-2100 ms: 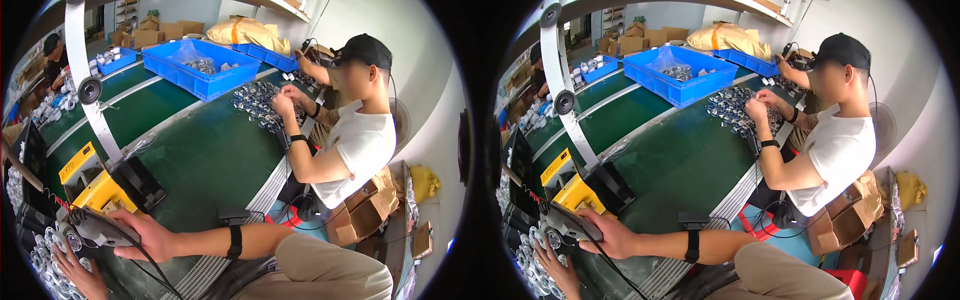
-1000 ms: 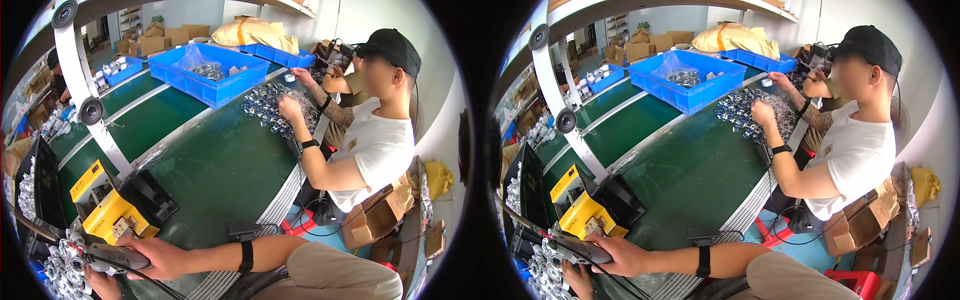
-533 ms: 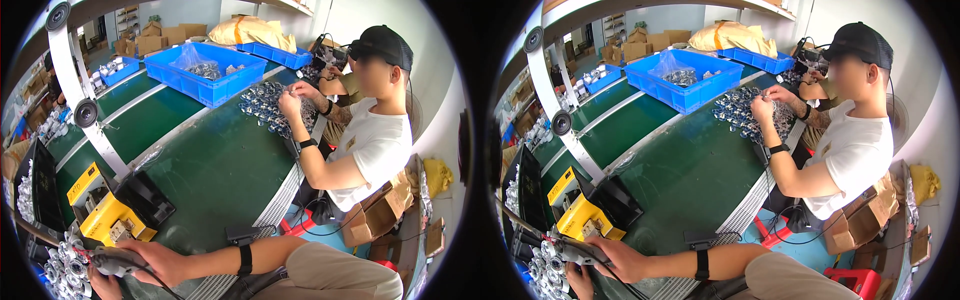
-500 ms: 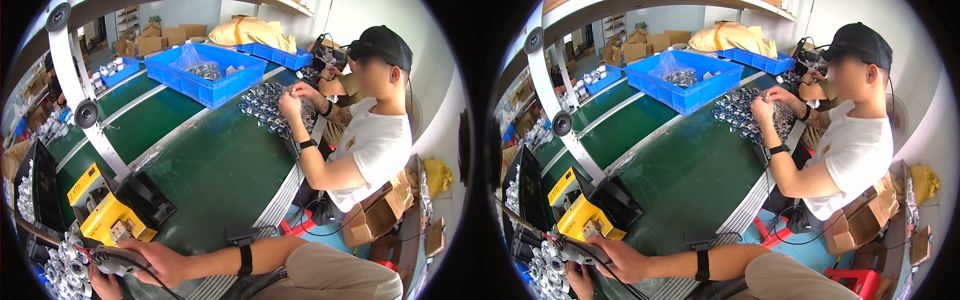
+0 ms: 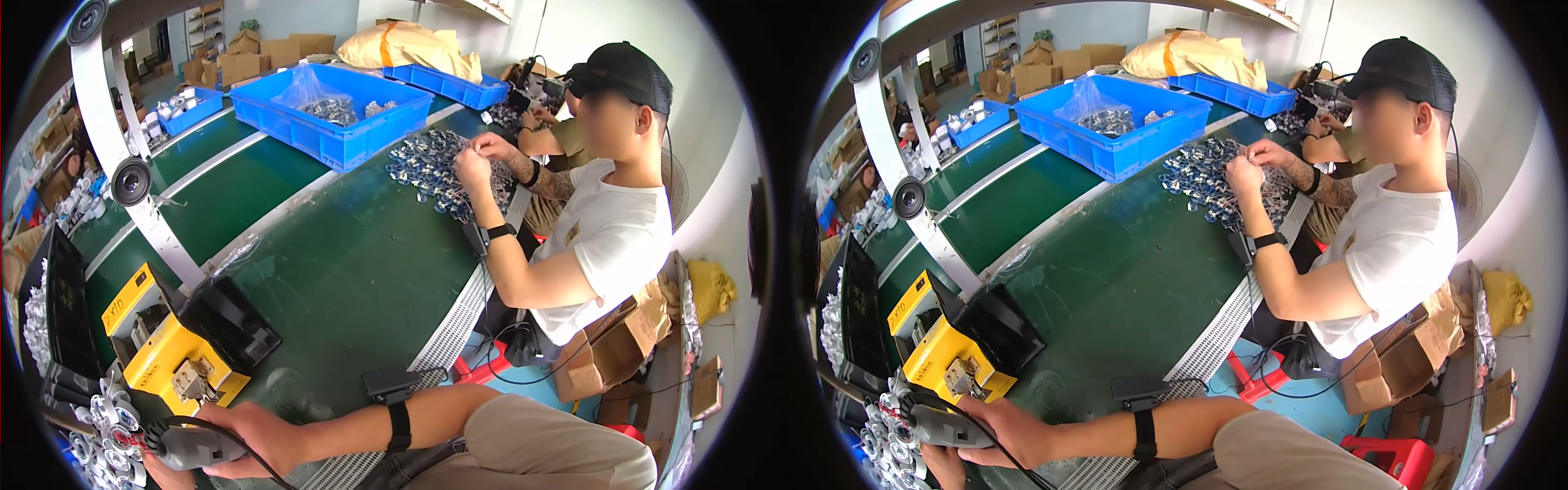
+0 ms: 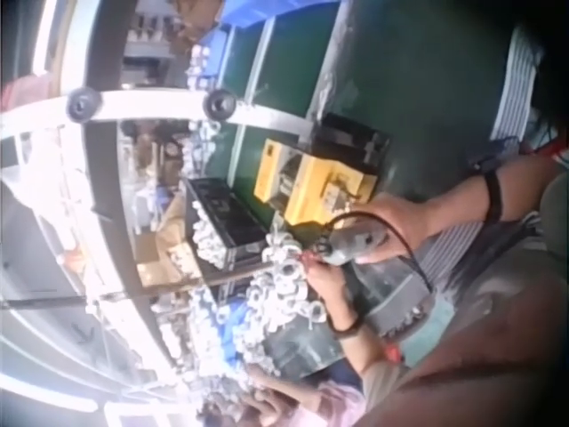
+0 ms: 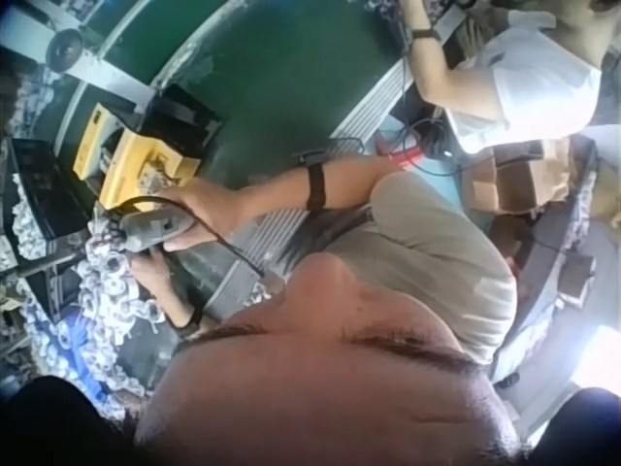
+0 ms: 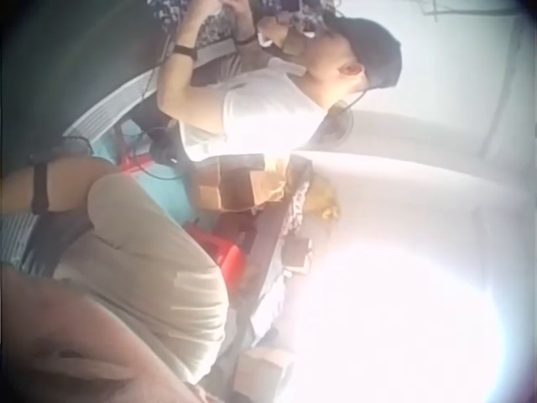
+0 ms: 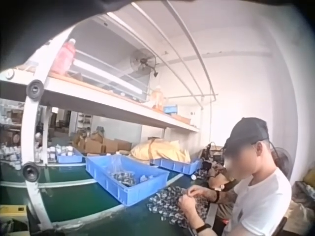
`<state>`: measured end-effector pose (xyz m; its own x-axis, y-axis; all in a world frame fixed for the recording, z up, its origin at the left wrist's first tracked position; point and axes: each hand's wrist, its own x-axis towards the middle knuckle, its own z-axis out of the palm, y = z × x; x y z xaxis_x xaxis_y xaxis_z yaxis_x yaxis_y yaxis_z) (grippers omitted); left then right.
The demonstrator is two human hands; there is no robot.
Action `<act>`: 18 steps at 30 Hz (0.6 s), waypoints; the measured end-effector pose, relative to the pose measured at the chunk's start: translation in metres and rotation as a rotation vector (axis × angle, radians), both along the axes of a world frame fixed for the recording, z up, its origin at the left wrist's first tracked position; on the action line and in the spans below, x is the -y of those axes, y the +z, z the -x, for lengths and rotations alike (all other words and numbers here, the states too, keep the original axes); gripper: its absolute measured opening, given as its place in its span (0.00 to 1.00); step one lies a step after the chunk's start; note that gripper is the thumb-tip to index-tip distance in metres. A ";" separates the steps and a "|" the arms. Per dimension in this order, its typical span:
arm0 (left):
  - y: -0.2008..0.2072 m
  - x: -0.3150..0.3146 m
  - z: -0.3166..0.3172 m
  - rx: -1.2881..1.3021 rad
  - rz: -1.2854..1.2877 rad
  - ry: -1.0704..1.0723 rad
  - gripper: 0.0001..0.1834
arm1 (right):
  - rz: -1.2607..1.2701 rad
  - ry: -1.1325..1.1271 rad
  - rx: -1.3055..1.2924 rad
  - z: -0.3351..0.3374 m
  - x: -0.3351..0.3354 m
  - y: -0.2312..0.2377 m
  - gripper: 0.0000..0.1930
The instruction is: The person assembles light fixtures by hand, inserting a circuit board into a white housing and securing the components with a power screwdriver before placing the unit on the green workbench.
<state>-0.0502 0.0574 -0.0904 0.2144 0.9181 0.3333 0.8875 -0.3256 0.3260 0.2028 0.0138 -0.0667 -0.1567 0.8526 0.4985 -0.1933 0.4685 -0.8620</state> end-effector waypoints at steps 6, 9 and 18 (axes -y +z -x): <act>-0.031 0.002 0.037 0.339 0.091 -0.032 0.16 | 0.021 0.060 -0.029 0.008 0.006 0.007 0.21; 0.001 -0.004 -0.001 -0.194 -0.479 -0.407 0.06 | 0.047 0.114 0.067 0.007 0.006 0.003 0.25; 0.007 0.016 -0.038 0.327 0.064 -0.254 0.15 | 0.048 0.179 0.012 0.005 0.012 0.000 0.28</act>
